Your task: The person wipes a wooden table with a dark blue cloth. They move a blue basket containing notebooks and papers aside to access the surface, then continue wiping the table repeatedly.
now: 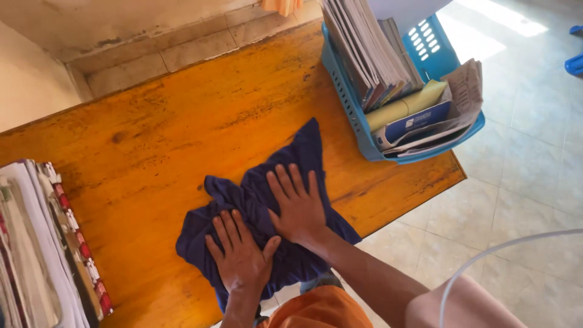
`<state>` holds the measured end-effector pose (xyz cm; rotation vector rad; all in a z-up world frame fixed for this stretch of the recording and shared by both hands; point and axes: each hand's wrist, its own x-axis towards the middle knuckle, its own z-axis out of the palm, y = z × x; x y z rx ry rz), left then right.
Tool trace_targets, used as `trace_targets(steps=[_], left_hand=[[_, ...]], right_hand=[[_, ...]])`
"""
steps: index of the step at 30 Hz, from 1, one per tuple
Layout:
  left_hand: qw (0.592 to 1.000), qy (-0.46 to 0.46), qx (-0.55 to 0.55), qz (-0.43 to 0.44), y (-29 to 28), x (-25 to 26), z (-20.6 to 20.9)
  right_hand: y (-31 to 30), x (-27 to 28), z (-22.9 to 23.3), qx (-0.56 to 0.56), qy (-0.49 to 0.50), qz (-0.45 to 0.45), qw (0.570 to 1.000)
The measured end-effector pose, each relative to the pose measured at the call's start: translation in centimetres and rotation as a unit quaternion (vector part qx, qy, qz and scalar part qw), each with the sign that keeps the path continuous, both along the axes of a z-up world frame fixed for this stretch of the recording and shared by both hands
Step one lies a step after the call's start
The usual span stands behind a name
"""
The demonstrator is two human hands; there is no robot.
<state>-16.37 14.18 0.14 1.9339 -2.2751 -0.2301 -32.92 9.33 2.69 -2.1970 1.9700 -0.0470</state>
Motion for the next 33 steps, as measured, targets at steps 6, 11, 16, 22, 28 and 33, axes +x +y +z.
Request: trace_targets(steps=[6, 11, 16, 22, 28, 33], left_hand=[[1.0, -0.01, 0.006, 0.015, -1.5, -0.4, -0.2], [0.999, -0.024, 0.021, 0.038, -4.4, -1.0, 0.1], [0.998, -0.015, 0.018, 0.053, -7.0, -1.2, -0.3], [0.997, -0.027, 0.031, 0.07, -10.0, -2.0, -0.6], [0.996, -0.016, 0.023, 0.088, -12.6, -2.1, -0.8], [0.996, -0.024, 0.019, 0.086, -14.2, -2.1, -0.9]], right_hand=[[-6.3, -1.3, 0.3, -0.032, 0.013, -0.135, 0.99], [-8.1, 0.1, -1.6, -0.077, 0.012, -0.104, 0.992], [-8.5, -1.7, -0.2, -0.019, 0.006, -0.029, 0.999], [-16.3, -0.6, -2.2, -0.091, 0.021, -0.152, 0.984], [-14.2, -0.8, -2.1, -0.076, -0.022, -0.001, 0.997], [-20.2, -2.6, -2.3, -0.1, 0.022, -0.161, 0.982]])
